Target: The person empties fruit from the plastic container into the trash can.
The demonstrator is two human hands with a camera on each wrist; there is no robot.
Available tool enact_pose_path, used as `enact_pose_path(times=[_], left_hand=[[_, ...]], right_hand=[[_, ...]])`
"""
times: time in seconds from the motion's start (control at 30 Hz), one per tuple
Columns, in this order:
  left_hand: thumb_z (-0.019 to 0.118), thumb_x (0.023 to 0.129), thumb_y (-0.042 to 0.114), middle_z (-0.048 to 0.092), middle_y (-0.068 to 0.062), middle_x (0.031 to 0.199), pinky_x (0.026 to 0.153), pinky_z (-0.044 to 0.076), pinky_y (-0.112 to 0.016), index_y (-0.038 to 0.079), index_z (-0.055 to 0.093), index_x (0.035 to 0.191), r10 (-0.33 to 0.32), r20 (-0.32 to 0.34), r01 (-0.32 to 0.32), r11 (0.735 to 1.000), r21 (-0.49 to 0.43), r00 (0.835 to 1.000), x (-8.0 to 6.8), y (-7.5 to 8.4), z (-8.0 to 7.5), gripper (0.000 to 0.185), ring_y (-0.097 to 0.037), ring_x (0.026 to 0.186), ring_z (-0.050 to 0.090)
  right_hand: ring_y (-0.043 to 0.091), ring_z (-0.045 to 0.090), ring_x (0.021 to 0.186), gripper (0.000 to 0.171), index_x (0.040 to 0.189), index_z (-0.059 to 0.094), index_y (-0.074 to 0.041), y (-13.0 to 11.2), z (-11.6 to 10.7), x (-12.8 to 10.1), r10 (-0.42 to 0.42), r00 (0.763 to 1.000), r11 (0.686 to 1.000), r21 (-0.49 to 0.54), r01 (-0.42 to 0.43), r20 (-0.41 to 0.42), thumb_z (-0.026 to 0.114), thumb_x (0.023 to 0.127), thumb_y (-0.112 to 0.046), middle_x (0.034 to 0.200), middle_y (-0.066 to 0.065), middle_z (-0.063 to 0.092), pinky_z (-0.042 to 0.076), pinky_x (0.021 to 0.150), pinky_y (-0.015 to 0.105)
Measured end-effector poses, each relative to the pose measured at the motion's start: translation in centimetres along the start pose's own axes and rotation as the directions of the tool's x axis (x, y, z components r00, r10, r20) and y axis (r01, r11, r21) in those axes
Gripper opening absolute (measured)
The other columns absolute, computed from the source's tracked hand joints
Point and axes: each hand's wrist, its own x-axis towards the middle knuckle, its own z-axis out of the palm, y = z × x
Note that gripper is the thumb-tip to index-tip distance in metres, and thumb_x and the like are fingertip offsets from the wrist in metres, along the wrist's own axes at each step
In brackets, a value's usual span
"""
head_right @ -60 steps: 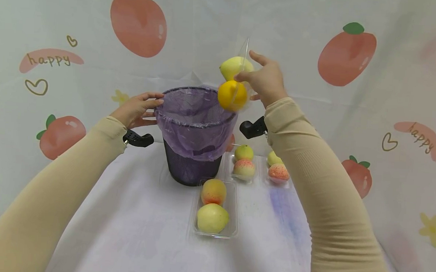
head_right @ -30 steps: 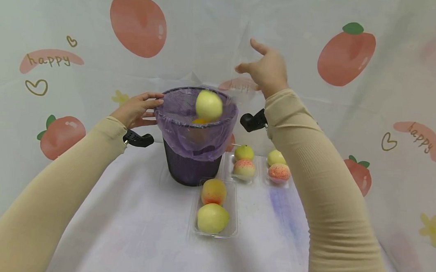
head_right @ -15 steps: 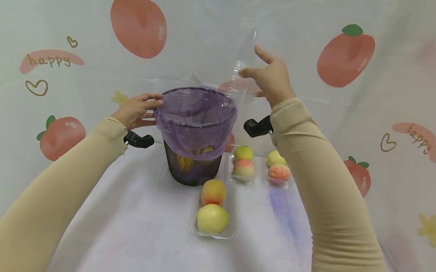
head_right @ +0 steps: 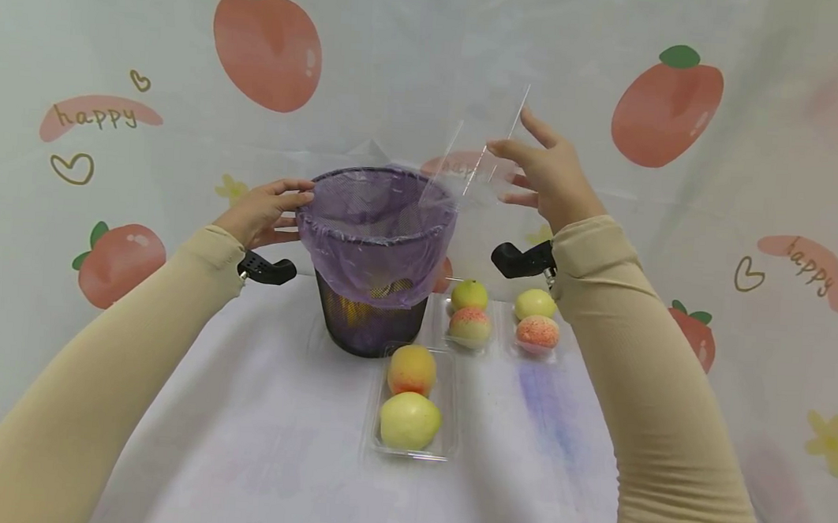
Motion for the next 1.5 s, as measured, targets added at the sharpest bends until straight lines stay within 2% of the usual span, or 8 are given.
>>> enact_pose_path(times=[0.2, 0.4, 0.47, 0.6, 0.7, 0.8, 1.33, 1.5], left_hand=[[0.053, 0.101, 0.025, 0.037, -0.011, 0.148, 0.108, 0.041, -0.045, 0.022, 0.039, 0.148, 0.000, -0.005, 0.000, 1.000, 0.000, 1.000, 0.1, -0.2, -0.1, 0.049, -0.032, 0.132, 0.044], [0.052, 0.101, 0.027, 0.035, -0.010, 0.151, 0.108, 0.041, -0.045, 0.024, 0.037, 0.149, 0.005, -0.001, -0.005, 1.000, 0.015, 1.000, 0.1, -0.3, -0.1, 0.050, -0.032, 0.134, 0.043], [0.052, 0.101, 0.027, 0.035, -0.010, 0.151, 0.108, 0.041, -0.045, 0.024, 0.037, 0.149, 0.005, 0.001, -0.005, 1.000, 0.012, 1.000, 0.1, -0.3, -0.2, 0.050, -0.032, 0.134, 0.043], [0.053, 0.101, 0.027, 0.035, -0.010, 0.151, 0.108, 0.040, -0.045, 0.024, 0.038, 0.149, 0.002, 0.000, -0.002, 1.000, 0.010, 1.000, 0.0, -0.3, -0.2, 0.050, -0.032, 0.134, 0.042], [0.053, 0.101, 0.027, 0.035, -0.010, 0.151, 0.109, 0.040, -0.045, 0.024, 0.038, 0.149, -0.001, 0.000, 0.001, 1.000, 0.010, 1.000, 0.0, -0.3, -0.2, 0.050, -0.032, 0.135, 0.042], [0.053, 0.101, 0.027, 0.034, -0.010, 0.151, 0.109, 0.040, -0.044, 0.024, 0.038, 0.149, -0.001, 0.002, 0.001, 1.000, 0.012, 1.000, 0.1, -0.3, -0.1, 0.050, -0.032, 0.135, 0.042], [0.053, 0.101, 0.027, 0.036, -0.011, 0.149, 0.108, 0.041, -0.044, 0.023, 0.037, 0.149, 0.013, -0.004, -0.012, 1.000, 0.012, 1.000, 0.1, -0.3, -0.2, 0.051, -0.032, 0.134, 0.043], [0.053, 0.101, 0.027, 0.036, -0.011, 0.149, 0.108, 0.041, -0.044, 0.022, 0.038, 0.149, 0.014, 0.001, -0.014, 1.000, 0.009, 1.000, 0.1, -0.3, -0.1, 0.050, -0.032, 0.134, 0.043]], right_hand=[[0.032, 0.004, 0.149, 0.079, 0.146, 0.023, -0.054, 1.6, -2.6, -0.1, 0.030, 1.000, 0.996, 0.082, -0.030, -0.001, 0.071, 0.089, -0.030, 0.162, 0.003, -0.003, 0.059, 0.071, 0.027], [0.030, 0.002, 0.149, 0.073, 0.146, 0.018, -0.057, 3.7, -5.2, -0.2, 0.031, 0.998, 0.977, 0.207, -0.041, 0.050, 0.063, 0.094, -0.032, 0.162, -0.008, -0.002, 0.058, 0.073, 0.027], [0.030, 0.007, 0.149, 0.072, 0.146, 0.018, -0.058, 4.5, -6.0, -0.3, 0.027, 0.997, 0.971, 0.234, -0.042, 0.067, 0.062, 0.095, -0.032, 0.162, -0.010, 0.000, 0.058, 0.074, 0.026], [0.024, 0.046, 0.128, 0.070, 0.145, 0.019, -0.060, 6.0, -7.4, -0.7, 0.047, 0.994, 0.959, 0.274, -0.072, 0.097, 0.060, 0.096, -0.031, 0.161, -0.007, -0.001, 0.058, 0.078, 0.028], [0.015, 0.061, 0.097, 0.070, 0.145, 0.018, -0.060, 7.2, -8.3, -1.3, 0.054, 0.993, 0.957, 0.277, -0.082, 0.110, 0.059, 0.096, -0.030, 0.152, -0.004, 0.014, 0.058, 0.079, 0.030], [0.015, 0.065, 0.091, 0.072, 0.148, 0.014, -0.056, 8.6, -8.9, -2.1, 0.037, 0.991, 0.959, 0.273, -0.072, 0.132, 0.057, 0.098, -0.027, 0.136, 0.000, 0.026, 0.058, 0.078, 0.030], [0.017, 0.068, 0.099, 0.071, 0.154, -0.007, -0.037, 16.0, -11.1, -6.7, -0.008, 0.947, 0.967, 0.245, -0.075, 0.322, 0.040, 0.105, -0.016, 0.115, 0.000, 0.058, 0.058, 0.080, 0.030], [0.014, 0.068, 0.100, 0.070, 0.154, -0.007, -0.035, 18.7, -11.8, -8.0, 0.017, 0.948, 0.981, 0.177, -0.077, 0.317, 0.039, 0.106, -0.017, 0.117, -0.004, 0.058, 0.058, 0.082, 0.032]])
